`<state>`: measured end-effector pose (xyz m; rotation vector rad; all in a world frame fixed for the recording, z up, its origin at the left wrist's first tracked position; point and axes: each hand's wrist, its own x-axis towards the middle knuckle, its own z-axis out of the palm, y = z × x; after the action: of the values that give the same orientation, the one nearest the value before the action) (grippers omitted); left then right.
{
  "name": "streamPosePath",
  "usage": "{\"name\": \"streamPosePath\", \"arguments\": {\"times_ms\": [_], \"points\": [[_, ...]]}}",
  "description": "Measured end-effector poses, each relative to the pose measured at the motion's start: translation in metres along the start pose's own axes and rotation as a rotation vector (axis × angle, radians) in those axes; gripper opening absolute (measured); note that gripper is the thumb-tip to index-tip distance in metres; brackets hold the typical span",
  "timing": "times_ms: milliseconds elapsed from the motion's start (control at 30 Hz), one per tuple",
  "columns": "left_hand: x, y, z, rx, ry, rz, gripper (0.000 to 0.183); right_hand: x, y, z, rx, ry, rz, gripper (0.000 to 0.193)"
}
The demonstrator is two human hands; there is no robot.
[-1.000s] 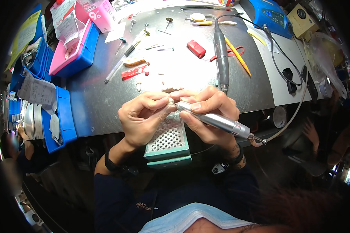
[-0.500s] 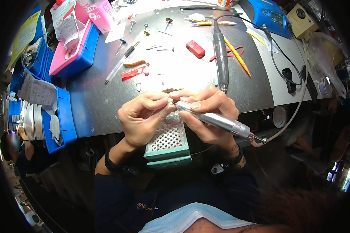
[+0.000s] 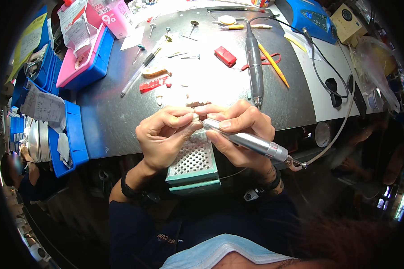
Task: Grinding and shaping a dental prosthesis using a hand-held rotary tool at a lab bench.
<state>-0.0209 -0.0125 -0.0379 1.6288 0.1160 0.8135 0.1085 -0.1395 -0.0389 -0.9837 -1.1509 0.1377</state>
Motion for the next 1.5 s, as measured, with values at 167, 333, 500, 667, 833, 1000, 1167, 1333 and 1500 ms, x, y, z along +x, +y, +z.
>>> {"name": "streamPosePath", "arguments": {"times_ms": [167, 333, 500, 667, 833, 1000, 1167, 1333, 1500], "points": [[0.001, 0.001, -0.001, -0.027, -0.011, 0.003, 0.015, -0.003, 0.001, -0.003, 0.059, -0.053, 0.066, 0.026], [0.003, 0.004, 0.000, -0.034, -0.012, 0.000, 0.016, -0.001, 0.007, 0.002, 0.024, 0.042, 0.006, 0.025], [0.003, 0.003, -0.002, -0.004, -0.035, 0.026, 0.017, 0.001, 0.006, 0.003, 0.033, 0.033, 0.003, 0.025], [0.003, 0.004, -0.001, -0.002, -0.036, 0.029, 0.017, 0.000, 0.004, 0.001, 0.013, 0.029, 0.021, 0.024], [0.001, 0.004, -0.001, -0.015, -0.027, 0.010, 0.017, 0.000, 0.002, 0.003, 0.047, 0.054, 0.039, 0.024], [0.002, 0.003, -0.001, -0.018, -0.036, 0.027, 0.017, 0.000, 0.003, 0.003, 0.054, 0.061, 0.031, 0.024], [0.002, 0.004, -0.002, -0.038, -0.039, 0.002, 0.017, 0.002, 0.002, 0.001, 0.054, 0.019, 0.037, 0.024], [0.002, 0.009, 0.002, -0.115, -0.027, -0.063, 0.015, 0.004, -0.003, 0.001, 0.203, 0.048, 0.091, 0.022], [0.001, 0.009, 0.001, -0.159, -0.014, -0.087, 0.015, 0.003, -0.002, 0.003, 0.222, 0.061, 0.111, 0.022]]}}
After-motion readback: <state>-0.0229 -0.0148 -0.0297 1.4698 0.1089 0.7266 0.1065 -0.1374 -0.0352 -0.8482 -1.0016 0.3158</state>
